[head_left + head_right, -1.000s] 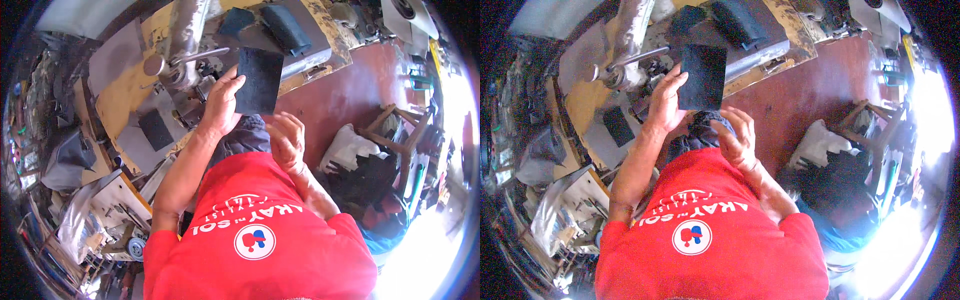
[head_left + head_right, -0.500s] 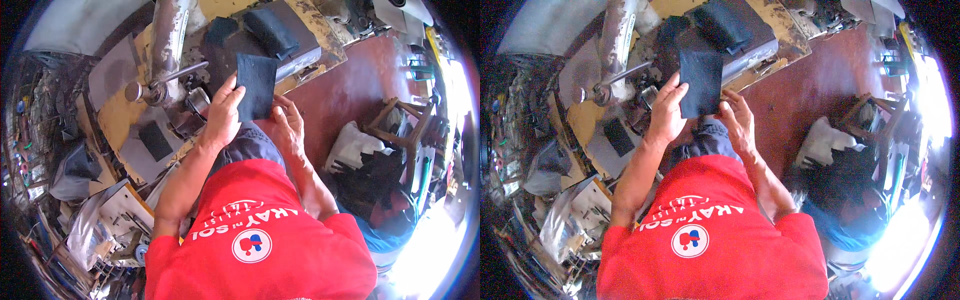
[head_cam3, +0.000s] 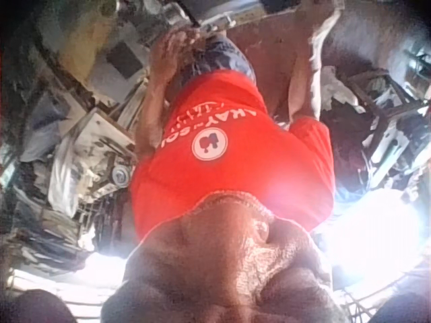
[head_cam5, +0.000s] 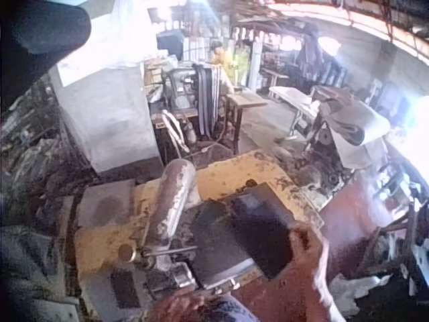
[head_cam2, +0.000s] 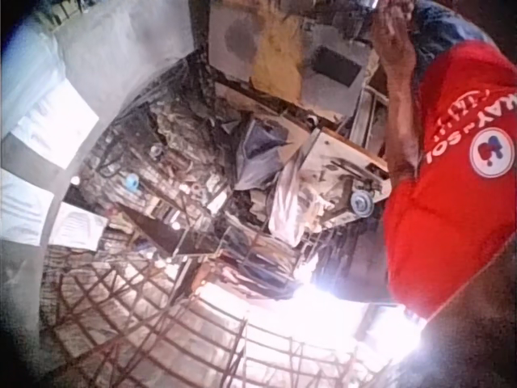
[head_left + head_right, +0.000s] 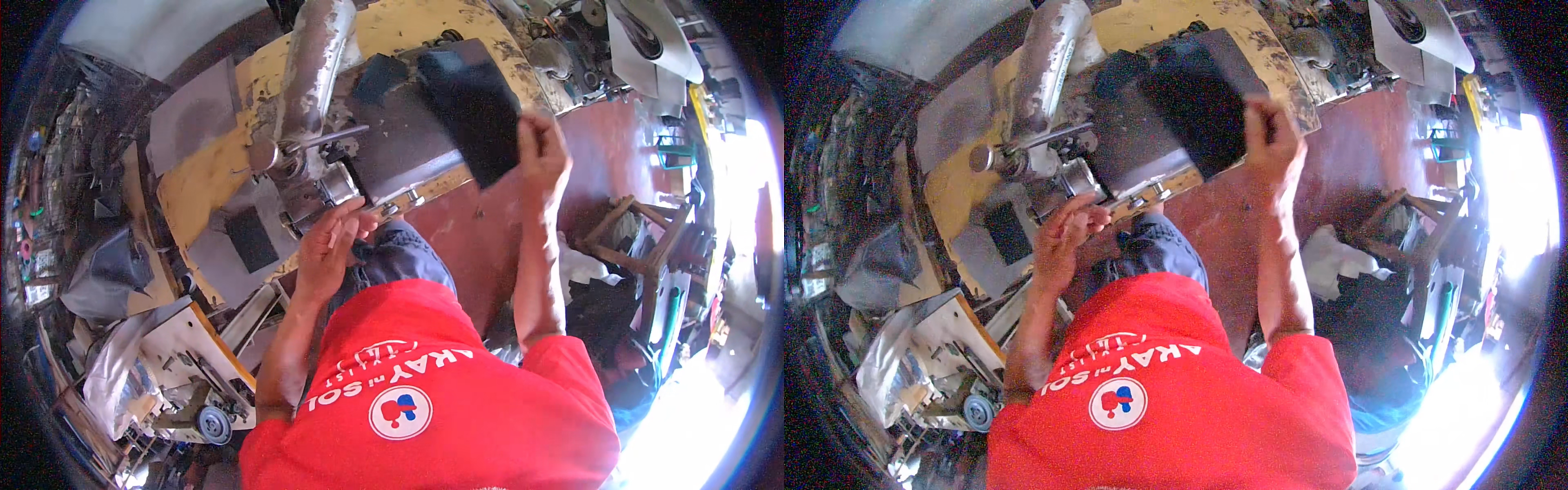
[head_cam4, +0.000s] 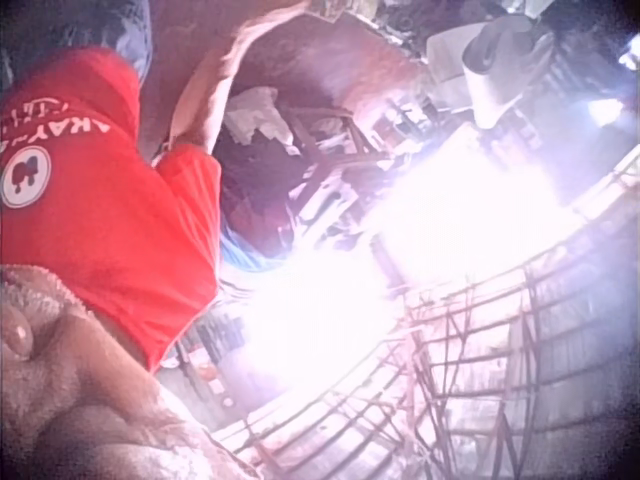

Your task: Using a bell knife skiving machine to thin the edges of leather pieces.

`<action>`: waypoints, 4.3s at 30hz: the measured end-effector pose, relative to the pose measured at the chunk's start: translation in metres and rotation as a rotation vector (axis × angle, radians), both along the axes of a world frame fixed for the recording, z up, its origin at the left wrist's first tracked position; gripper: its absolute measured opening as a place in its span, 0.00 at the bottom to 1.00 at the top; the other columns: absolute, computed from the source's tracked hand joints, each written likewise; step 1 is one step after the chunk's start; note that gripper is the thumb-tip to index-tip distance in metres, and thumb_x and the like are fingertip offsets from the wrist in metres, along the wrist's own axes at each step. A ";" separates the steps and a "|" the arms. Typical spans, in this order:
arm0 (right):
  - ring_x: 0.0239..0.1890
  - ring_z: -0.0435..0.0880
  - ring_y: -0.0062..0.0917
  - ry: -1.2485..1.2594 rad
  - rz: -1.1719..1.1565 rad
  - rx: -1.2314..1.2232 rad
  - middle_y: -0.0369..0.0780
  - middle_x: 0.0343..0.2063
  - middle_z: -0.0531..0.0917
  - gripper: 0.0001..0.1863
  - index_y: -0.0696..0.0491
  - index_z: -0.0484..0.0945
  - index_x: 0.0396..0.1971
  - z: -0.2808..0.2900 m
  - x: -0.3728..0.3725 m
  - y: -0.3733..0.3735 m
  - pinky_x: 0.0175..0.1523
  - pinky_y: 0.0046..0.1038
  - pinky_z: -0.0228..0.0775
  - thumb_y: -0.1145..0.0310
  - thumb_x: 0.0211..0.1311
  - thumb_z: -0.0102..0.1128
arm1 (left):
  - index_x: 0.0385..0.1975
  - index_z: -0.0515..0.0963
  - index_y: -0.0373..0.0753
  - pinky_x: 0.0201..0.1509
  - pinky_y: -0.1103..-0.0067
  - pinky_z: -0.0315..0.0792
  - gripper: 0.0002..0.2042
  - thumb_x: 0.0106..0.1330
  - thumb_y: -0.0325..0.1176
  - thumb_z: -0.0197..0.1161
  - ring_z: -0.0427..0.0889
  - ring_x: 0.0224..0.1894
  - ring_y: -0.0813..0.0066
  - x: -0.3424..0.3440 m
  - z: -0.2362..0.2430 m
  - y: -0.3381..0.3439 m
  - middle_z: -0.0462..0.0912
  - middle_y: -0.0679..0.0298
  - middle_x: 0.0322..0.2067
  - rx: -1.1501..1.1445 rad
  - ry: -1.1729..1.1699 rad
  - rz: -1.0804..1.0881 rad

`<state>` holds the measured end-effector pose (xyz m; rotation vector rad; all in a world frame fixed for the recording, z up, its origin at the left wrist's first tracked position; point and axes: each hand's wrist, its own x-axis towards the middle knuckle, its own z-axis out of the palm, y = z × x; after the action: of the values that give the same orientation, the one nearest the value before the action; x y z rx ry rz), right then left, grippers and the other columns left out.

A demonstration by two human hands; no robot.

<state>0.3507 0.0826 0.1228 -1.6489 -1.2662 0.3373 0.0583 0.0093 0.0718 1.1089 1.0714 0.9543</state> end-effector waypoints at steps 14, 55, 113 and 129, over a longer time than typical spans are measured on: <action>0.34 0.81 0.25 0.019 -0.146 -0.370 0.40 0.31 0.83 0.09 0.56 0.78 0.42 -0.072 0.064 -0.197 0.43 0.27 0.72 0.70 0.68 0.52 | 0.47 0.77 0.33 0.43 0.73 0.77 0.09 0.70 0.24 0.56 0.84 0.39 0.62 0.080 0.002 0.025 0.83 0.55 0.37 0.672 0.430 -0.189; 0.30 0.80 0.34 -0.164 0.399 0.169 0.39 0.28 0.81 0.15 0.54 0.81 0.43 0.085 0.210 -0.107 0.37 0.34 0.73 0.74 0.52 0.66 | 0.36 0.79 0.35 0.43 0.79 0.73 0.04 0.64 0.21 0.63 0.80 0.37 0.73 0.315 0.138 0.149 0.80 0.62 0.32 0.726 0.284 -0.522; 0.29 0.78 0.31 0.162 -0.172 0.354 0.39 0.29 0.80 0.14 0.54 0.83 0.39 0.026 0.211 -0.156 0.32 0.31 0.71 0.77 0.49 0.72 | 0.38 0.80 0.36 0.40 0.76 0.76 0.12 0.54 0.22 0.72 0.83 0.35 0.65 0.395 0.156 0.078 0.83 0.59 0.33 0.955 0.319 -1.008; 0.23 0.77 0.30 -0.118 -0.251 0.327 0.38 0.24 0.79 0.14 0.54 0.83 0.34 0.024 0.198 -0.143 0.26 0.31 0.70 0.74 0.44 0.76 | 0.32 0.76 0.34 0.40 0.76 0.73 0.06 0.59 0.23 0.67 0.80 0.35 0.67 0.401 0.135 0.118 0.79 0.61 0.31 0.765 0.176 -1.244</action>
<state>0.5485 -0.0600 0.1467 -1.5369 -1.1155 -0.1172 0.4590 0.1274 0.2065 2.1148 -0.0564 0.1976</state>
